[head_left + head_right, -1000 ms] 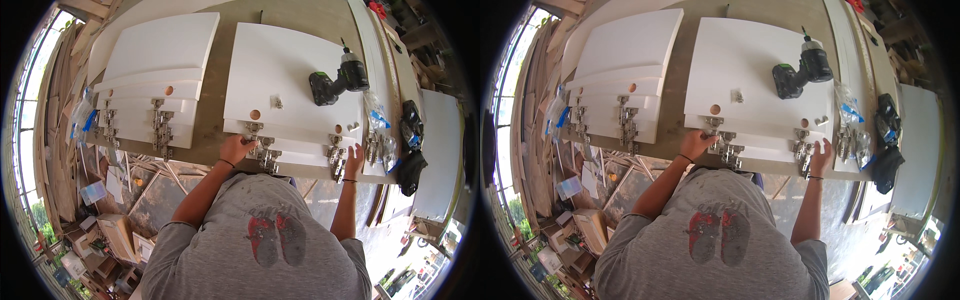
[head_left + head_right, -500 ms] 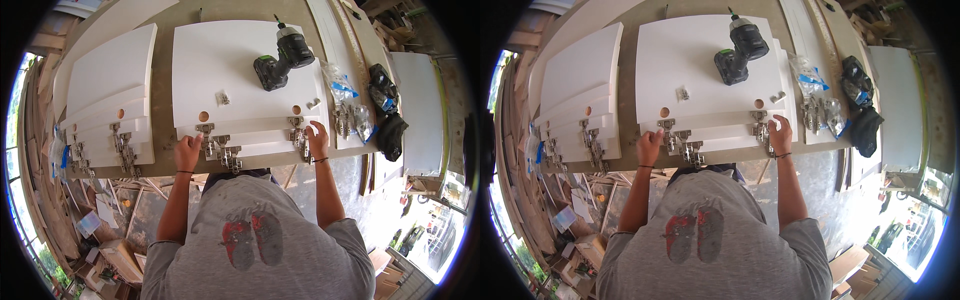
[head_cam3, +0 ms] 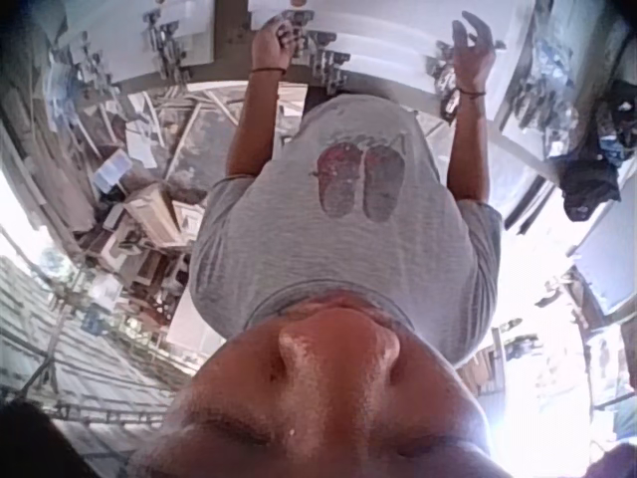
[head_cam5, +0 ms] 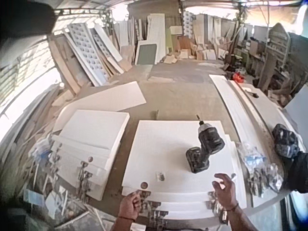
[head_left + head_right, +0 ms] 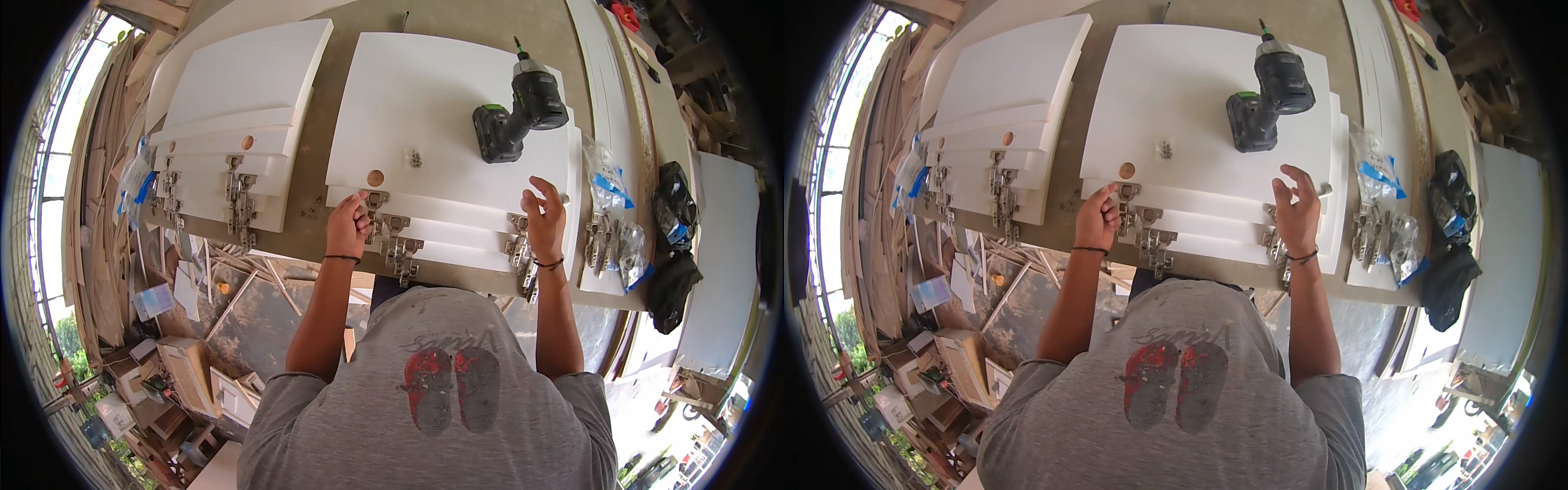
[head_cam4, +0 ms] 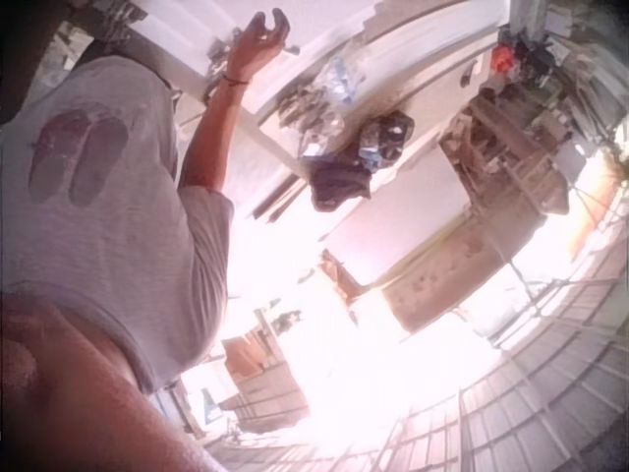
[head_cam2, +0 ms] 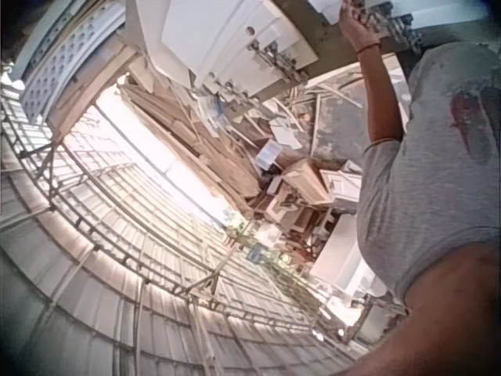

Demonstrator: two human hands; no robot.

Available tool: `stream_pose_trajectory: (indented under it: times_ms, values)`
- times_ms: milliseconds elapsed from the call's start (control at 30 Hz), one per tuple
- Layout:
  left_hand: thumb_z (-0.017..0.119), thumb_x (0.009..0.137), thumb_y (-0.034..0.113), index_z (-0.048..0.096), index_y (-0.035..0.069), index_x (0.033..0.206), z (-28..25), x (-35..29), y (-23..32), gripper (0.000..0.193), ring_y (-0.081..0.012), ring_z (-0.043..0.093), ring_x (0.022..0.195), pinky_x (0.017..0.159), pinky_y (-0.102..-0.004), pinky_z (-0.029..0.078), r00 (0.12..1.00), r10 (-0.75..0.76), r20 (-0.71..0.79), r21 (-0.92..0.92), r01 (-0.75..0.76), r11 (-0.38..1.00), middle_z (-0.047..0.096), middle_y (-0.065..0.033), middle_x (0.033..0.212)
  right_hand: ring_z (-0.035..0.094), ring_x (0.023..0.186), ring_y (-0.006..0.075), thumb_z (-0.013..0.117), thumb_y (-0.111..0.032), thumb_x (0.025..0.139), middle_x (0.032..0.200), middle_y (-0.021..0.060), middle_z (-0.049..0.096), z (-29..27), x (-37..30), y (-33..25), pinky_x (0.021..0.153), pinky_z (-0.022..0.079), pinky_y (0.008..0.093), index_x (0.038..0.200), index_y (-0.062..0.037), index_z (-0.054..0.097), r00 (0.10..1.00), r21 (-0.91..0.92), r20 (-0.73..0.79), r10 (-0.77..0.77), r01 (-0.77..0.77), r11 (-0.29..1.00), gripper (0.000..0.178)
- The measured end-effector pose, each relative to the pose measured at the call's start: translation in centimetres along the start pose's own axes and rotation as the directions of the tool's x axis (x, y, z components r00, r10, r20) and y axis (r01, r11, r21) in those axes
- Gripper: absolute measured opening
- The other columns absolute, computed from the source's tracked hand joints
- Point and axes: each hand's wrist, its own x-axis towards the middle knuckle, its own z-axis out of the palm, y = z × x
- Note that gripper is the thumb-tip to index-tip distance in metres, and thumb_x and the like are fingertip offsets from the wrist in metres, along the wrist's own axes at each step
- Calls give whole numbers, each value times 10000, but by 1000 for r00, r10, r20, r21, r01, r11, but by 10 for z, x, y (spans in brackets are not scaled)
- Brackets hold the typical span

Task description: The person assembles a cabinet door by inserting hinges into pre-drilled holes, retrieving screws from a plastic bag, and driving the screws using a power drill.

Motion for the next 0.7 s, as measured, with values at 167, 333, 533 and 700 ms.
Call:
stream_pose_trajectory:
  times_ms: [167, 333, 533, 700]
  values:
    - [497, 882, 155, 546, 11, 1046, -18, -3, -7, 223, -87, 437, 597, 496, -222, 368, 992, -66, 106, -164, 83, 983, 443, 28, 678, 622, 803, 183, 596, -145, 839, 1023, 121, 620, -14, 1, 6, 707, 488, 301, 1083, 6, 576, 998, 81, 38, 43, -46, 996, 288]
    - [441, 887, 132, 522, -37, 1075, 7, -8, -24, 265, -201, 582, 790, 703, -319, 511, 974, -84, 210, -339, 153, 928, 578, -76, 833, 603, 707, 128, 605, -155, 847, 1030, 138, 600, -12, 11, 8, 609, 480, 235, 1122, 45, 534, 993, 271, 95, 74, -97, 958, 347]
    - [415, 911, 80, 505, -34, 1085, 23, -18, -46, 226, -294, 594, 997, 910, -408, 491, 948, -84, 307, -302, 180, 936, 610, -158, 1027, 552, 656, 110, 611, -145, 847, 928, 113, 625, 2, 27, -6, 585, 450, 232, 1054, 27, 571, 993, 259, 118, 3, -33, 965, 273]
    - [450, 929, 131, 523, 5, 1020, 32, -24, -51, 172, -227, 617, 922, 834, -362, 521, 931, -143, 335, -209, 222, 952, 620, -111, 940, 579, 660, 115, 636, -92, 814, 797, 70, 647, 18, 1, -32, 604, 466, 245, 925, -10, 635, 952, 130, 292, -94, 58, 990, 139]
